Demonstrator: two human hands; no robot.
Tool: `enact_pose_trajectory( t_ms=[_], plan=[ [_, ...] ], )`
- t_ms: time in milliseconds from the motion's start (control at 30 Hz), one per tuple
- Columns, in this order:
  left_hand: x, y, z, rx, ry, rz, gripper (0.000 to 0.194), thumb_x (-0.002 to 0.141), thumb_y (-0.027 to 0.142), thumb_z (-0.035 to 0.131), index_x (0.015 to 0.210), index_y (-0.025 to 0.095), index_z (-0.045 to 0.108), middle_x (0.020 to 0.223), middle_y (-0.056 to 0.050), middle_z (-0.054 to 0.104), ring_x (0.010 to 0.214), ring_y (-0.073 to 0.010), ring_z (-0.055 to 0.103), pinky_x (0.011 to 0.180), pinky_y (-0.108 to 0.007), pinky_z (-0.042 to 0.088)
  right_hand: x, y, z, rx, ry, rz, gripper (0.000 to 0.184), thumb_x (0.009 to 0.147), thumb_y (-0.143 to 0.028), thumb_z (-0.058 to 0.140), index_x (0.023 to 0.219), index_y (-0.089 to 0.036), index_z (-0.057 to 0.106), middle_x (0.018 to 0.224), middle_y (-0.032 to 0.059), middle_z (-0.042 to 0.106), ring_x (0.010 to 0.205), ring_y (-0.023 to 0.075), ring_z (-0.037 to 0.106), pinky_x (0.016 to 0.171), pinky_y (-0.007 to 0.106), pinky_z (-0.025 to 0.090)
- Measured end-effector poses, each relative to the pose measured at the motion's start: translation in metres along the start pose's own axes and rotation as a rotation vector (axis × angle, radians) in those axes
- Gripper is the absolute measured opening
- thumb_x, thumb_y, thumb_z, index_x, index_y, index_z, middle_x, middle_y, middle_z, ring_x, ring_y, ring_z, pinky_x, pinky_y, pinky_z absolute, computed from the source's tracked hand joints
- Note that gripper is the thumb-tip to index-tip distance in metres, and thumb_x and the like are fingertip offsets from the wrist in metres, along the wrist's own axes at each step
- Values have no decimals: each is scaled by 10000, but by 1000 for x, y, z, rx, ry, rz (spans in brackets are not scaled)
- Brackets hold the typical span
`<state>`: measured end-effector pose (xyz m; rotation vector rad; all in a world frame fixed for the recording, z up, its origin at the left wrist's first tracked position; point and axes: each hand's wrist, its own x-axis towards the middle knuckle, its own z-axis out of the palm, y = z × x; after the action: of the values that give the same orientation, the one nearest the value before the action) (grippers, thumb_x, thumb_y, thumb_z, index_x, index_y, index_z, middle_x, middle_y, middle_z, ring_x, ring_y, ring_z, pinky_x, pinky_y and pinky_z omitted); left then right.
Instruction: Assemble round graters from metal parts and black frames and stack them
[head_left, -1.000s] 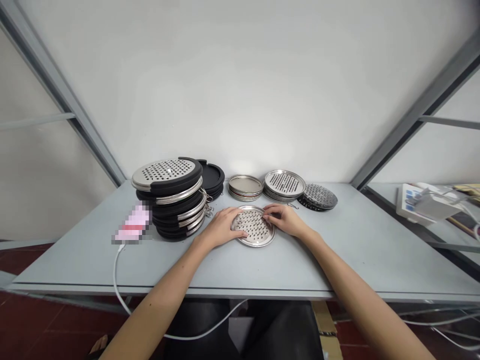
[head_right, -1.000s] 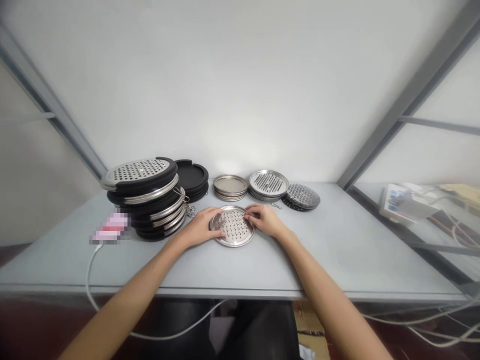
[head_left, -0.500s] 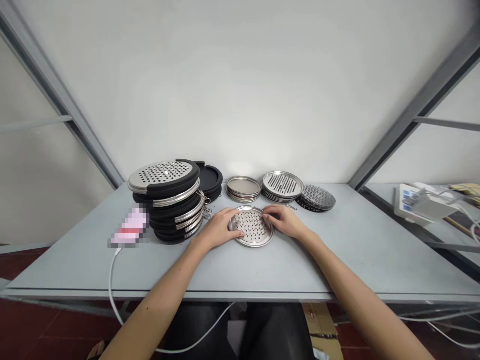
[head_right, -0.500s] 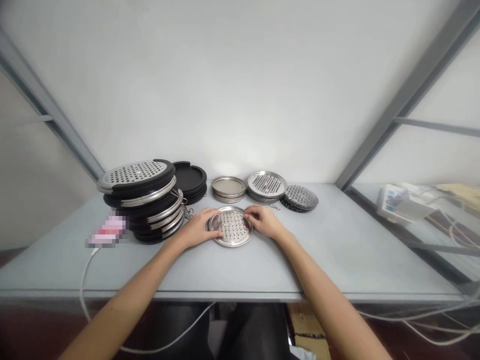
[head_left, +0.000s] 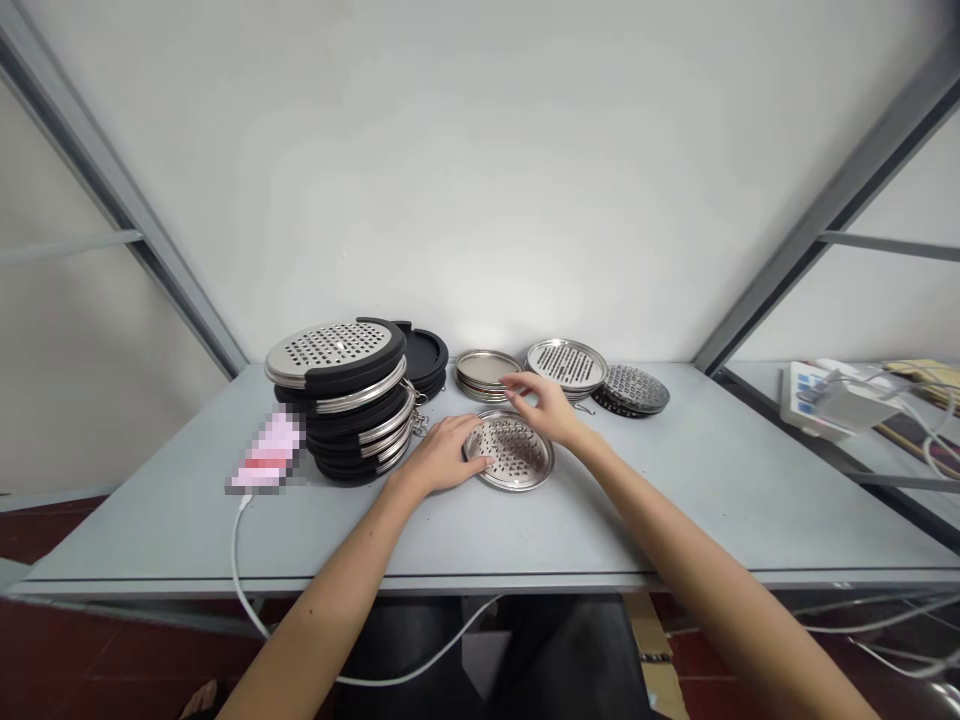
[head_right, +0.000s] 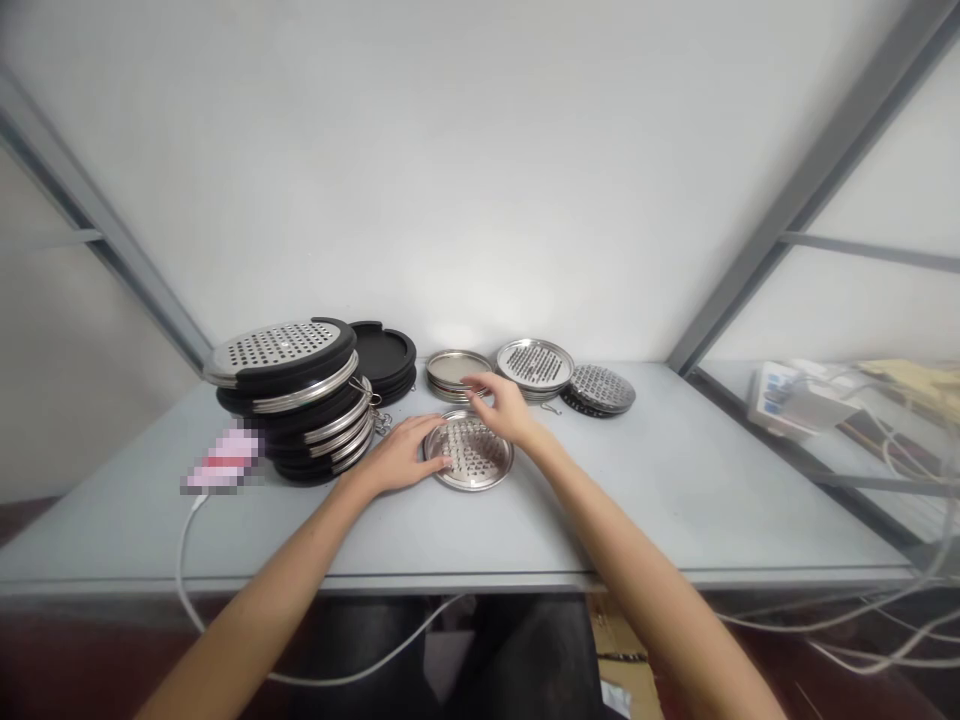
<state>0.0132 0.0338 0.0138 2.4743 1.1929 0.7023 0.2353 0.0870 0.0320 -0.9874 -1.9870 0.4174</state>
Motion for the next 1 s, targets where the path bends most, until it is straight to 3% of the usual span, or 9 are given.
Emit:
enact_pose_trajectory(
  t_ms=[167, 300, 433, 567, 700, 833, 1000],
  plan=[
    [-1, -1, 0, -9, 2, 28, 592, 793, 454, 681, 1302, 193, 527, 1324, -97, 572, 1226, -283, 506, 1064, -420, 385, 35, -12, 14, -197, -27, -74, 282, 843, -203, 549, 1105, -186, 650, 1141, 101, 669, 1094, 262, 590, 978, 407, 451],
    [-2, -3, 1, -1, 4, 25, 584, 790, 446, 685, 1296, 196, 536, 1331, -100, 569, 1238, -287, 502, 1069, -427, 383, 43, -3, 25, -371, -74, -66, 328, 824, -175, 556, 1140, -162, 640, 1174, 111, 661, 1091, 266, 579, 978, 401, 440],
    [-2, -6, 3, -14, 18, 32, 552, 789, 416, 693, 1281, 214, 549, 1321, -85, 580, 1234, -272, 508, 1069, -423, 388, 47, 5, 32, -507, -71, -35, 244, 833, -187, 548, 1024, -150, 696, 1051, 111, 710, 1020, 279, 596, 928, 399, 451],
    [-1, -5, 2, -28, 33, 38, 554, 790, 400, 694, 1287, 208, 545, 1307, -81, 589, 1210, -270, 520, 1058, -417, 396, 35, 15, 12, -576, 134, -20, 227, 864, -215, 520, 991, -161, 701, 995, 110, 712, 1005, 277, 586, 948, 425, 433],
    [-1, -1, -2, -21, -4, 24, 584, 796, 405, 681, 1320, 211, 513, 1299, -85, 588, 1200, -288, 521, 1038, -431, 407, -2, 36, -23, -692, 365, -45, 210, 857, -240, 545, 948, -161, 717, 1053, 122, 694, 1107, 305, 539, 997, 464, 414],
    [-1, 2, -4, -21, -12, -9, 645, 801, 431, 672, 1364, 198, 460, 1299, -110, 574, 1198, -294, 525, 1026, -430, 415, -28, 59, -44, -731, 372, -57, 201, 853, -265, 561, 800, -177, 733, 1069, 121, 689, 1162, 324, 509, 994, 493, 435],
    [0, 2, -5, -22, -20, -12, 620, 798, 437, 677, 1337, 198, 485, 1289, -105, 580, 1206, -293, 520, 1036, -430, 408, -28, 78, -51, -658, 310, -87, 207, 851, -262, 566, 753, -199, 736, 1041, 101, 703, 1144, 322, 523, 967, 523, 462]
  ],
)
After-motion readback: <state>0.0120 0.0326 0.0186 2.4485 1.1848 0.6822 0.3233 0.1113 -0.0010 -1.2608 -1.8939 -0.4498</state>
